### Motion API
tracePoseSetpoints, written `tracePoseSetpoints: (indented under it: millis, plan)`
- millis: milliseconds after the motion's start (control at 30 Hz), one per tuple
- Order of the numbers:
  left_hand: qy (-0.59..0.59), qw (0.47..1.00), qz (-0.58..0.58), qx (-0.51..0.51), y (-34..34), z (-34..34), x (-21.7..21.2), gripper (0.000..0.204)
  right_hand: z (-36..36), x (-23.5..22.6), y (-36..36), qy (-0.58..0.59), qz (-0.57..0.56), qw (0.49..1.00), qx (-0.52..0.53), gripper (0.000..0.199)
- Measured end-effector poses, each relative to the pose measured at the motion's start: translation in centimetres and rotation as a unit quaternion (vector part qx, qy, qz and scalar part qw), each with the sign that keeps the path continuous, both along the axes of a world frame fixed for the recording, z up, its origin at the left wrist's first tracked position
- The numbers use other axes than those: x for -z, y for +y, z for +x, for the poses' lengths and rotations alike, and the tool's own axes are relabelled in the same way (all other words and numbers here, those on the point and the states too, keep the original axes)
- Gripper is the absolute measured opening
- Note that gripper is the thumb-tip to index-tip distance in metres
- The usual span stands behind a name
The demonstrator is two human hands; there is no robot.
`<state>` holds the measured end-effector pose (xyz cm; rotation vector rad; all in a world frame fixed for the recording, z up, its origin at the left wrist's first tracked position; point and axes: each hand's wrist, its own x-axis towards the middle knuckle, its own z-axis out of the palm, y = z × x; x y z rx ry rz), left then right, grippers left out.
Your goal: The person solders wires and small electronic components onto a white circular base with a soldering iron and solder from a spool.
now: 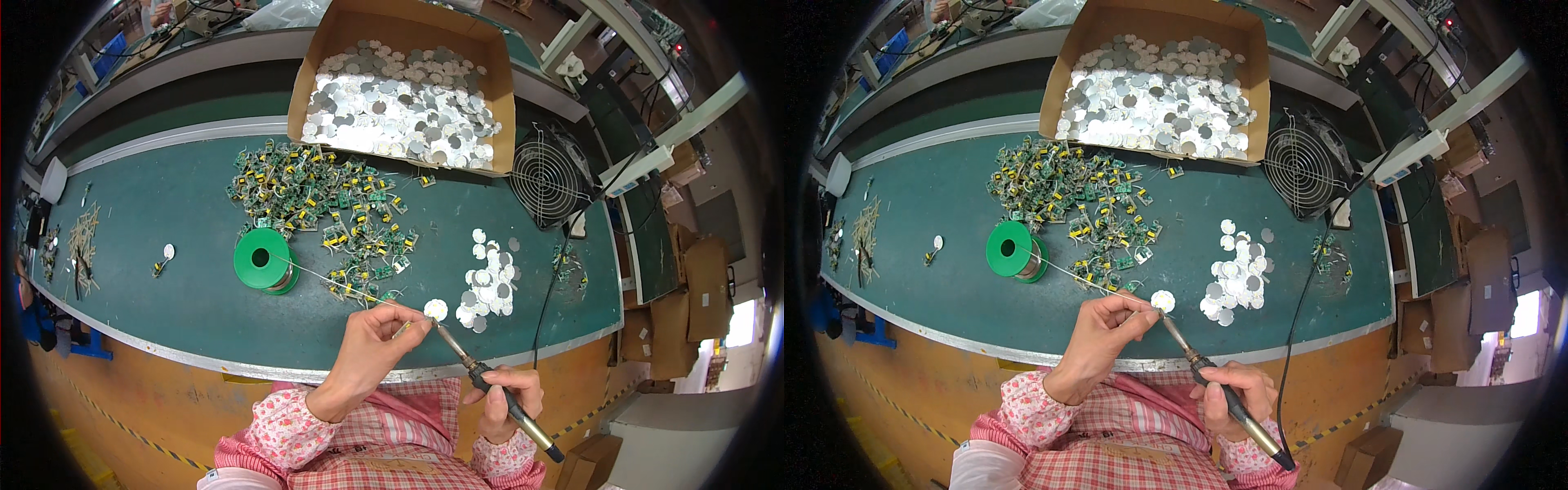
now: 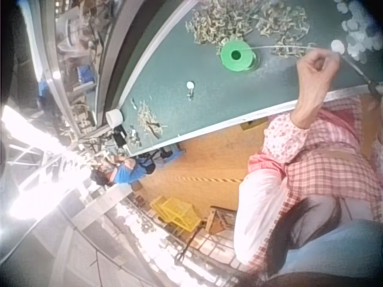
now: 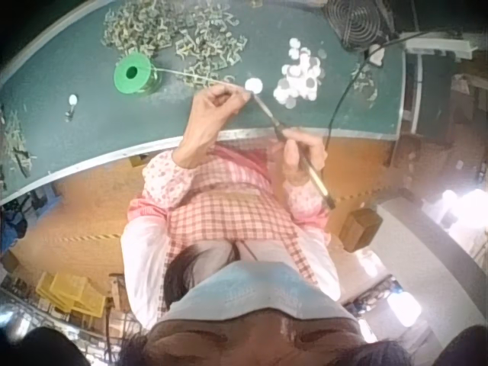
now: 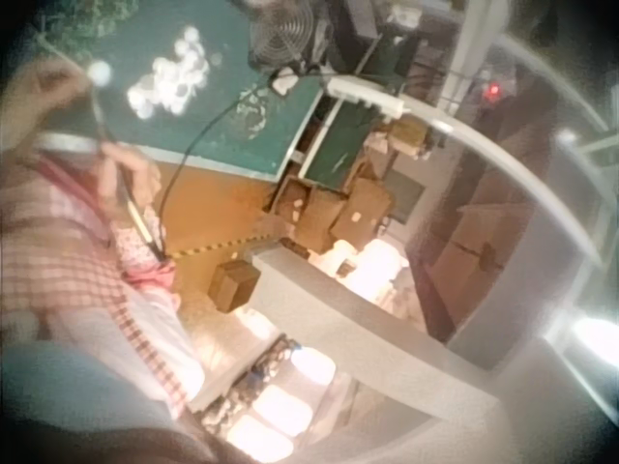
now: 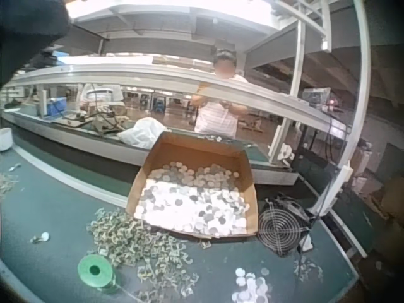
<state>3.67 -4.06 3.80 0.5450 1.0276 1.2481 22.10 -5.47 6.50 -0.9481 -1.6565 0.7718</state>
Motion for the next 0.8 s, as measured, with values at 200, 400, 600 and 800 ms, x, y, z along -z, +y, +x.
tracePoseSetpoints:
  millis: [200, 400, 600, 800]
  plan:
    - [-0.004, 1.0, -0.015, 0.008, -0.2, 0.0, -0.2, 0.011, 0.2, 0.0, -0.1, -0.003, 0.002, 1.0, 0.0, 0.018]
    - [0.028, 0.998, -0.037, 0.03, 0.0, 0.1, -0.1, 0.012, 0.3, 0.1, -1.1, 0.037, -0.056, 0.997, 0.025, 0.021]
    - [0.039, 0.998, -0.043, 0.025, -0.7, -0.4, 0.0, 0.01, 0.1, 0.3, -1.2, 0.082, -0.069, 0.99, 0.089, 0.029]
    - [0.314, 0.938, 0.146, 0.016, -4.6, -2.5, -2.6, 0.011, -0.1, 0.7, -1.3, 0.071, -0.036, 0.982, 0.17, 0.031]
